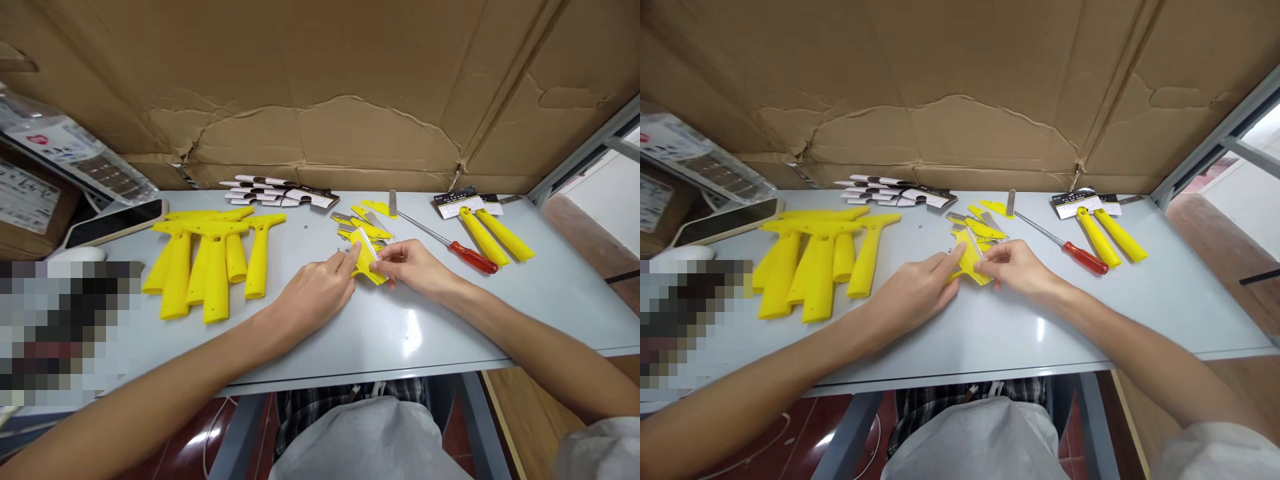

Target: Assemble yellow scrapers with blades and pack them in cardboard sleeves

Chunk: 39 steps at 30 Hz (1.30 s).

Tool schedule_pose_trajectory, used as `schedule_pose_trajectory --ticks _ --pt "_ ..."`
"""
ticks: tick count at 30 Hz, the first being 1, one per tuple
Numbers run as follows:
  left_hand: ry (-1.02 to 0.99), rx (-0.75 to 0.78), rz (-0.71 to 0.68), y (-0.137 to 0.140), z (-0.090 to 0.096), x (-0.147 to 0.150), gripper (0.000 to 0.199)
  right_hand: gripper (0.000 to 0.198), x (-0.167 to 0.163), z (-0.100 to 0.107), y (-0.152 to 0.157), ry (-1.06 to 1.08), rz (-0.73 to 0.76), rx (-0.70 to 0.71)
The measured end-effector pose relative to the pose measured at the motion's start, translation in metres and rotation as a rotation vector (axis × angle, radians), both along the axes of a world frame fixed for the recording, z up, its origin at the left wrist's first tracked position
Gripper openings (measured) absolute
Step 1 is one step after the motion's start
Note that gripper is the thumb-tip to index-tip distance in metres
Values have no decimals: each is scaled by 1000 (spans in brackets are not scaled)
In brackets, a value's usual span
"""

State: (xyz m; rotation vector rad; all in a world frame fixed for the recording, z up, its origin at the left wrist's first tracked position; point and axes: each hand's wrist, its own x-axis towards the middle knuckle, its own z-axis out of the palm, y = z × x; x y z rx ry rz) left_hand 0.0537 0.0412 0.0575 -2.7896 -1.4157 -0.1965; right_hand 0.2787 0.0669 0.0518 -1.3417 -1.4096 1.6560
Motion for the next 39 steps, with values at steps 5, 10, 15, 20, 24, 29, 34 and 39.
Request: schedule_pose_trajectory --ticks 5,10,15,20,24,29,34,39 --pt "-44 35 -11 -2 -5 -1 55 46 0 -1 -1 -9 -14 19" --pt "18 58 -19 -4 -2 1 52 46 0 -5 0 -3 2 49" --pt "15 30 -6 -3 -4 0 55 44 0 -5 -2 -21 18 74" --pt "-319 -119 61 8 6 -6 55 45 5 1 2 23 -54 153" --pt "-746 -560 191 16 22 -8 30 38 16 7 12 36 -202 255" --pt "-1168 -1109 192 21 16 -5 26 43 27 7 21 -7 -266 381" --pt "-1409 -1346 217 21 -1 -1 23 54 28 2 24 38 -278 384" --pt "-1415 -1418 168 20 -8 -2 22 49 28 -2 26 20 -224 441"
